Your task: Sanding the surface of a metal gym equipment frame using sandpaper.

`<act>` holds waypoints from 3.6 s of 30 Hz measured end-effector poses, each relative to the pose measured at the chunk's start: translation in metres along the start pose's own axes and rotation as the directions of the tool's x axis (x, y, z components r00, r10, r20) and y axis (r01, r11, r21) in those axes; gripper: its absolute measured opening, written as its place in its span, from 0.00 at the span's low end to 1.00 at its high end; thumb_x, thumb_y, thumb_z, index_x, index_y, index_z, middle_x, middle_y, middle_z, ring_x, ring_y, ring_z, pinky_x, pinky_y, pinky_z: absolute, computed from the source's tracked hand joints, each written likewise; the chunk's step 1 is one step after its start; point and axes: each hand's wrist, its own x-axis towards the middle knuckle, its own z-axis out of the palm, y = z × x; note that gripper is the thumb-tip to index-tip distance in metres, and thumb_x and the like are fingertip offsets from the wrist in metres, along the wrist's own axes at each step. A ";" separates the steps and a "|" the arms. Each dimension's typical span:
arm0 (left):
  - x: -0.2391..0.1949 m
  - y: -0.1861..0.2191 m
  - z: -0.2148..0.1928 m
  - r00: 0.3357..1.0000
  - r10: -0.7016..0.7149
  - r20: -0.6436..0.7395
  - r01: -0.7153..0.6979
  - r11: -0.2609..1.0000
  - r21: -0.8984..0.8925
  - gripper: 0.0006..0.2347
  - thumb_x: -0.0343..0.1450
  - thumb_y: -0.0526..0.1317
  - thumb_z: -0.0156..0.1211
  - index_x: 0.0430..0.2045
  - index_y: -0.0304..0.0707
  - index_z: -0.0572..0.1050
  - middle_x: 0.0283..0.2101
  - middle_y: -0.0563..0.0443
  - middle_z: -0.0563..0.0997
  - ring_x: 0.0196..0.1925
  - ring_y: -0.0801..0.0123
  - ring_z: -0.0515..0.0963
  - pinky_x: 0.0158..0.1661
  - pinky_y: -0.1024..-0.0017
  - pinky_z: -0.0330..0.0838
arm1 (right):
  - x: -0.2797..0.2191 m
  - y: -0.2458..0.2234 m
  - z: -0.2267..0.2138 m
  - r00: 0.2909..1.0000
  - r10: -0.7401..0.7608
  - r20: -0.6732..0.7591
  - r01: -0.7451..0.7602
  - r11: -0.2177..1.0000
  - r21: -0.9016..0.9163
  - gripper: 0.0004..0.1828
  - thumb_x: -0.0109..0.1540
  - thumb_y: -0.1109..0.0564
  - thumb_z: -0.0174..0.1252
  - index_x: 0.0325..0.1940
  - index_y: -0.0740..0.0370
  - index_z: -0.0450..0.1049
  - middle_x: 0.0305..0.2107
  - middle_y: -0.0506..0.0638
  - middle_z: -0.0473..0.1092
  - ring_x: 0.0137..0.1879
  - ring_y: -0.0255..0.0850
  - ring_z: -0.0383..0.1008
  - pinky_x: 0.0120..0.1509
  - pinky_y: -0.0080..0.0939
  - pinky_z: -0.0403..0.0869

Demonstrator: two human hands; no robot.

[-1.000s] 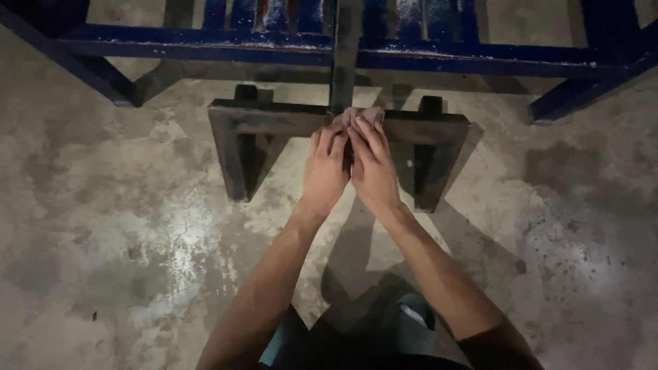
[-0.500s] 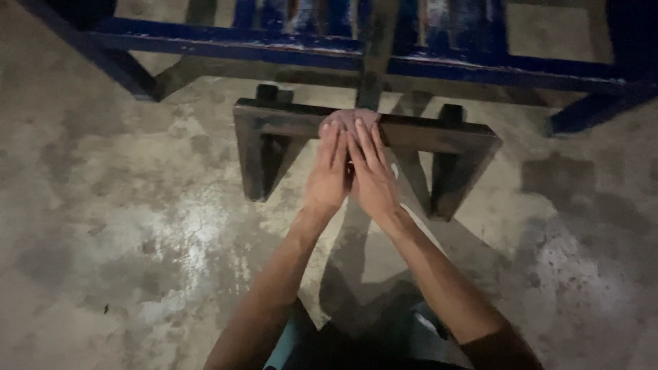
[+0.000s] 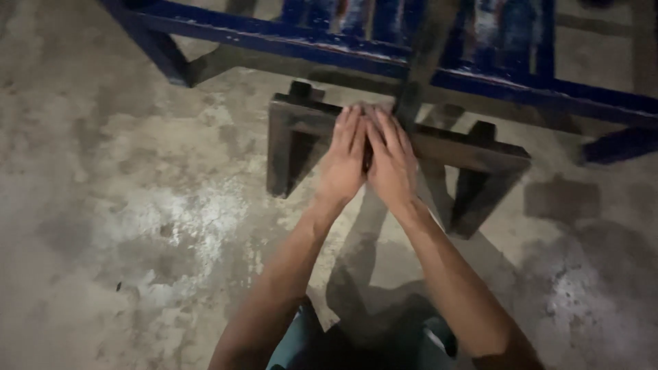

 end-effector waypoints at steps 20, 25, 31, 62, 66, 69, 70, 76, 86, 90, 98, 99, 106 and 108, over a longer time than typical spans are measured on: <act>0.022 -0.048 -0.032 0.993 0.073 -0.095 -0.077 0.996 -0.037 0.20 0.71 0.31 0.57 0.59 0.22 0.68 0.65 0.30 0.68 0.70 0.38 0.67 0.70 0.55 0.62 | 0.062 -0.047 0.011 0.982 0.129 0.135 -0.137 0.989 0.050 0.24 0.61 0.64 0.62 0.62 0.63 0.72 0.60 0.57 0.66 0.66 0.61 0.65 0.68 0.57 0.70; 0.028 -0.069 -0.038 0.991 0.128 0.034 -0.129 0.990 0.056 0.22 0.68 0.31 0.57 0.59 0.25 0.70 0.63 0.32 0.71 0.70 0.41 0.68 0.70 0.58 0.63 | 0.087 -0.055 0.021 0.960 0.179 0.217 -0.206 0.972 0.113 0.29 0.56 0.67 0.61 0.63 0.65 0.73 0.63 0.61 0.65 0.67 0.64 0.63 0.66 0.59 0.68; -0.007 -0.085 -0.078 0.976 -0.093 -0.196 0.095 0.995 -0.001 0.21 0.71 0.28 0.58 0.60 0.28 0.70 0.66 0.34 0.71 0.68 0.42 0.72 0.68 0.58 0.68 | 0.090 -0.086 0.068 0.972 -0.211 0.103 0.185 0.958 0.217 0.31 0.62 0.67 0.56 0.71 0.70 0.66 0.72 0.63 0.57 0.79 0.61 0.53 0.81 0.56 0.60; -0.090 -0.106 -0.039 0.914 -0.323 -0.244 0.318 0.946 -0.061 0.15 0.70 0.29 0.62 0.50 0.31 0.72 0.55 0.33 0.71 0.54 0.41 0.75 0.52 0.56 0.73 | 0.002 -0.106 0.054 0.919 -0.270 0.288 0.170 0.929 0.329 0.32 0.56 0.66 0.56 0.67 0.70 0.67 0.74 0.55 0.51 0.78 0.58 0.51 0.72 0.52 0.68; -0.121 -0.112 -0.035 0.923 -0.351 -0.160 0.333 0.934 -0.129 0.17 0.67 0.29 0.63 0.50 0.29 0.72 0.49 0.34 0.71 0.47 0.47 0.78 0.45 0.59 0.75 | -0.031 -0.102 0.060 0.861 -0.304 0.409 0.141 0.913 0.382 0.32 0.59 0.68 0.57 0.69 0.66 0.66 0.75 0.53 0.52 0.79 0.53 0.52 0.68 0.50 0.72; -0.147 -0.136 -0.007 0.764 -0.645 0.028 0.547 0.625 -0.557 0.07 0.80 0.36 0.53 0.49 0.34 0.70 0.45 0.40 0.75 0.44 0.48 0.77 0.43 0.62 0.74 | -0.031 -0.106 0.052 0.809 -0.272 0.521 0.068 0.924 0.377 0.38 0.57 0.69 0.58 0.72 0.65 0.63 0.74 0.54 0.49 0.77 0.55 0.52 0.61 0.48 0.73; -0.138 -0.116 -0.021 0.766 -0.642 0.032 0.547 0.624 -0.558 0.07 0.80 0.36 0.53 0.49 0.34 0.70 0.45 0.40 0.75 0.44 0.48 0.77 0.43 0.62 0.74 | -0.026 -0.108 0.038 0.810 -0.268 0.521 0.065 0.925 0.374 0.38 0.57 0.69 0.58 0.72 0.65 0.63 0.74 0.54 0.49 0.77 0.55 0.52 0.61 0.48 0.73; -0.088 -0.044 -0.061 0.928 -0.350 -0.126 0.328 0.930 -0.169 0.13 0.65 0.30 0.64 0.43 0.32 0.74 0.48 0.36 0.74 0.47 0.46 0.78 0.44 0.60 0.76 | -0.034 -0.090 0.042 0.980 -0.120 0.158 0.017 0.846 0.533 0.37 0.62 0.67 0.62 0.75 0.58 0.63 0.77 0.51 0.49 0.78 0.55 0.58 0.68 0.49 0.75; -0.053 0.005 -0.034 0.952 -0.254 -0.170 0.160 0.888 -0.431 0.11 0.68 0.26 0.62 0.44 0.30 0.75 0.53 0.41 0.75 0.48 0.56 0.82 0.43 0.68 0.81 | -0.024 -0.067 -0.019 0.977 0.181 0.114 -0.212 0.758 0.617 0.39 0.61 0.72 0.58 0.75 0.50 0.64 0.76 0.58 0.50 0.77 0.57 0.60 0.60 0.48 0.77; -0.049 0.019 -0.021 0.947 -0.286 -0.146 0.194 0.871 -0.451 0.12 0.69 0.26 0.63 0.45 0.32 0.76 0.55 0.41 0.75 0.50 0.56 0.83 0.44 0.71 0.83 | -0.030 -0.054 -0.024 0.981 0.190 0.033 -0.178 0.831 0.528 0.34 0.65 0.71 0.56 0.75 0.54 0.65 0.75 0.57 0.53 0.77 0.57 0.61 0.69 0.48 0.74; -0.022 0.036 0.017 0.989 0.013 -0.144 -0.051 0.963 -0.264 0.22 0.70 0.27 0.61 0.61 0.34 0.70 0.69 0.36 0.65 0.70 0.42 0.69 0.63 0.56 0.72 | -0.029 -0.004 -0.034 0.978 0.107 -0.182 -0.048 0.953 0.298 0.30 0.68 0.68 0.56 0.76 0.58 0.64 0.76 0.58 0.50 0.81 0.58 0.54 0.80 0.53 0.64; -0.018 0.036 0.025 0.997 0.020 -0.069 -0.035 0.975 -0.220 0.25 0.70 0.27 0.60 0.65 0.34 0.67 0.73 0.33 0.61 0.73 0.39 0.65 0.66 0.54 0.68 | -0.029 0.002 -0.034 0.984 0.098 -0.150 -0.065 0.975 0.211 0.30 0.68 0.67 0.56 0.76 0.61 0.62 0.76 0.61 0.48 0.81 0.61 0.50 0.80 0.55 0.62; 0.018 0.025 0.058 0.979 0.114 0.172 -0.105 0.992 -0.063 0.32 0.65 0.24 0.55 0.69 0.26 0.60 0.76 0.26 0.48 0.79 0.30 0.46 0.71 0.51 0.58 | -0.019 0.022 -0.032 0.981 0.186 0.046 -0.191 0.970 0.153 0.38 0.69 0.67 0.55 0.81 0.66 0.50 0.79 0.65 0.37 0.82 0.65 0.44 0.82 0.57 0.56; 0.034 0.024 0.056 0.976 0.214 0.049 -0.208 0.973 -0.096 0.31 0.68 0.24 0.56 0.71 0.22 0.58 0.77 0.26 0.47 0.80 0.33 0.48 0.76 0.51 0.56 | 0.002 0.024 -0.037 0.988 0.133 -0.073 -0.113 0.968 0.222 0.43 0.65 0.69 0.55 0.83 0.66 0.47 0.79 0.64 0.33 0.84 0.66 0.40 0.85 0.57 0.55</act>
